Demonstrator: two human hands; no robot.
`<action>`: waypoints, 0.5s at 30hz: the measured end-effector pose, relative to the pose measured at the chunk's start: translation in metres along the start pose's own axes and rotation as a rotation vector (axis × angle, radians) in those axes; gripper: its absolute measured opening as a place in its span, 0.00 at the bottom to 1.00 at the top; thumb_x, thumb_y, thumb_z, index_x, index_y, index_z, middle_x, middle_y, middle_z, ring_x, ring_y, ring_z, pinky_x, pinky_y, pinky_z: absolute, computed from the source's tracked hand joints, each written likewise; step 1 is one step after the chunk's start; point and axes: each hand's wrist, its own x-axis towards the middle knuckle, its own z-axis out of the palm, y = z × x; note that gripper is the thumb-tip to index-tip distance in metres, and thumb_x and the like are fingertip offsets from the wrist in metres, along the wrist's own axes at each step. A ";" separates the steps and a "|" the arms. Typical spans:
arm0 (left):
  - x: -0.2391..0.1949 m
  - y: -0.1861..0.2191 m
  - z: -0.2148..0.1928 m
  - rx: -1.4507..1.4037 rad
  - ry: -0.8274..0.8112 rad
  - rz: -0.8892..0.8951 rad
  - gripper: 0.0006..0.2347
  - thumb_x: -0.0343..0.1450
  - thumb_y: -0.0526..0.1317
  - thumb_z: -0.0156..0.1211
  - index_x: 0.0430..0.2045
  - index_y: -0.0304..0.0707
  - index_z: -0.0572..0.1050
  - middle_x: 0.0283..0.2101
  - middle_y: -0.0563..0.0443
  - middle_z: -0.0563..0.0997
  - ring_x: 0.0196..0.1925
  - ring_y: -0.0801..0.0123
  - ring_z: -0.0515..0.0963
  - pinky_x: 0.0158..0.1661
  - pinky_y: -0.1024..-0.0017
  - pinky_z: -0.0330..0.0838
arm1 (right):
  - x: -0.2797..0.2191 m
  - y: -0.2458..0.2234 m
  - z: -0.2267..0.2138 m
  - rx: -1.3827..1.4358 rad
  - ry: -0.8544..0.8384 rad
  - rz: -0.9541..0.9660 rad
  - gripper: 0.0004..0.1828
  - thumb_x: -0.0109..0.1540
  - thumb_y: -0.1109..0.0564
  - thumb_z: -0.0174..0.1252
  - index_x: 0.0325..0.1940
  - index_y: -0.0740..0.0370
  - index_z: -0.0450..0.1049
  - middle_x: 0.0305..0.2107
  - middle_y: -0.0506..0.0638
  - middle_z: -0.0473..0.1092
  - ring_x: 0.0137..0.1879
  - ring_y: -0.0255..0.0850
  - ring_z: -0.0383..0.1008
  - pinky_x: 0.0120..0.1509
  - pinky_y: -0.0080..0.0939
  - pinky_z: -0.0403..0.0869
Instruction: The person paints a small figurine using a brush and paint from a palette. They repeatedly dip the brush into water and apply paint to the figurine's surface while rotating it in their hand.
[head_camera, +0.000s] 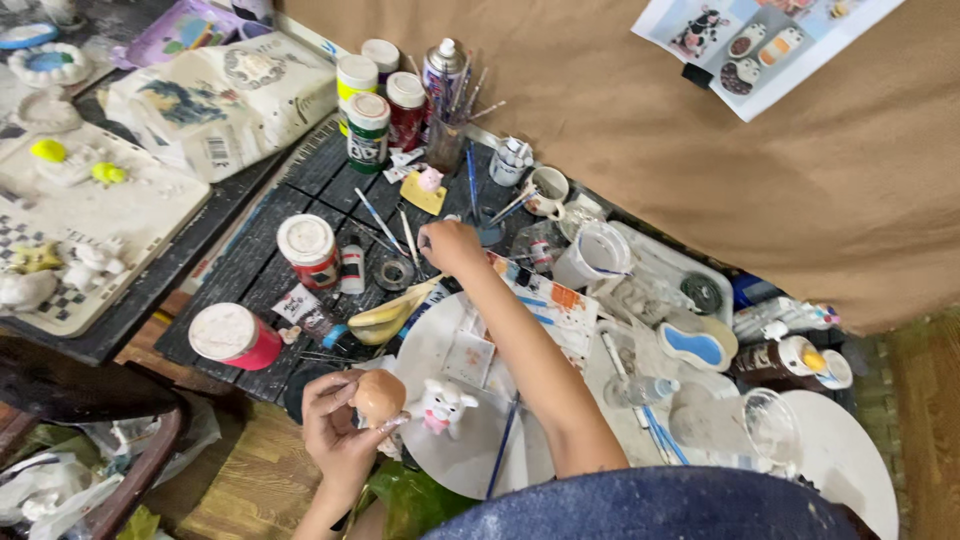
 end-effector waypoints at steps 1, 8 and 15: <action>0.002 -0.001 -0.002 0.015 0.008 0.001 0.31 0.55 0.30 0.79 0.52 0.37 0.68 0.58 0.45 0.68 0.61 0.58 0.75 0.60 0.60 0.77 | 0.009 -0.004 0.006 -0.021 -0.017 -0.002 0.05 0.54 0.51 0.68 0.34 0.48 0.81 0.32 0.50 0.79 0.43 0.50 0.80 0.46 0.52 0.77; 0.007 0.000 -0.018 0.018 0.009 -0.020 0.29 0.56 0.29 0.79 0.50 0.35 0.70 0.57 0.43 0.68 0.61 0.56 0.77 0.58 0.59 0.80 | 0.067 -0.022 0.048 -0.143 -0.289 0.135 0.09 0.55 0.55 0.68 0.39 0.54 0.82 0.40 0.55 0.78 0.47 0.52 0.81 0.49 0.49 0.78; 0.014 -0.004 -0.028 0.032 0.027 -0.020 0.29 0.56 0.30 0.79 0.50 0.34 0.69 0.57 0.43 0.68 0.61 0.56 0.76 0.59 0.59 0.79 | 0.082 -0.021 0.068 -0.266 -0.279 0.235 0.10 0.59 0.59 0.63 0.44 0.59 0.81 0.43 0.57 0.78 0.50 0.52 0.81 0.49 0.51 0.80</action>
